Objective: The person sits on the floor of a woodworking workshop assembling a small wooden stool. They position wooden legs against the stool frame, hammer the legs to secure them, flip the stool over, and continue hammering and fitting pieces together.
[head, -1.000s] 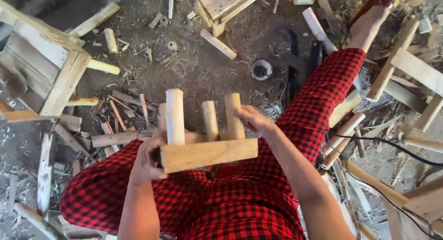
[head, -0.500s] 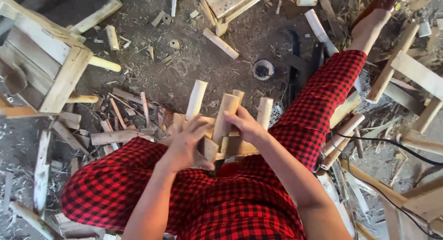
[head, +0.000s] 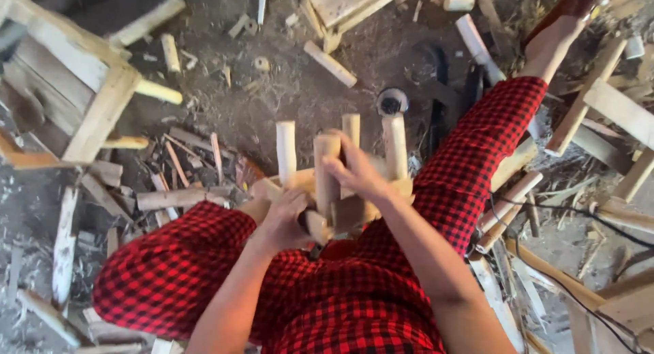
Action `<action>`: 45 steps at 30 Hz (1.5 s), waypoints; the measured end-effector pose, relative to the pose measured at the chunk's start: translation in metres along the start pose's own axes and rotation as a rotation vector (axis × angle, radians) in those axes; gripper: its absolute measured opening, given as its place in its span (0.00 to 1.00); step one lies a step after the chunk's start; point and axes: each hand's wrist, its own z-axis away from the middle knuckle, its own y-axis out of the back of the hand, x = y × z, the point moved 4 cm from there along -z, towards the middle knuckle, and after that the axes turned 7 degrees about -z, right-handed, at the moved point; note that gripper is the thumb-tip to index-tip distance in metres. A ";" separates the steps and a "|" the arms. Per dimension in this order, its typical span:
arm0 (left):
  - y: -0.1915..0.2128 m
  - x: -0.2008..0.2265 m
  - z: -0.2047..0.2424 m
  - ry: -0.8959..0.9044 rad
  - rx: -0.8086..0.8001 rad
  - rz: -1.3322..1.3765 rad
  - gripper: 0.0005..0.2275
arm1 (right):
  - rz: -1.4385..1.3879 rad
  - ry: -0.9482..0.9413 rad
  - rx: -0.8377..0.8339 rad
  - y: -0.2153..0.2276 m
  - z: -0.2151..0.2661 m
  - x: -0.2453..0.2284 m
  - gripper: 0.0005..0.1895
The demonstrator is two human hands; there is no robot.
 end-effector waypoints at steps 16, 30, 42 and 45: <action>0.018 -0.078 -0.014 1.162 0.416 0.574 0.30 | -0.372 -0.107 0.276 0.100 -0.026 0.093 0.26; -0.047 -0.221 -0.019 1.121 0.284 0.561 0.26 | 0.245 -0.399 0.346 0.056 -0.112 0.187 0.34; -0.017 -0.208 -0.039 1.311 0.114 0.260 0.33 | 0.550 -0.457 0.488 0.030 -0.096 0.134 0.23; -0.025 -0.223 -0.021 1.259 0.083 0.249 0.36 | 0.613 -0.186 0.505 0.030 -0.098 0.147 0.19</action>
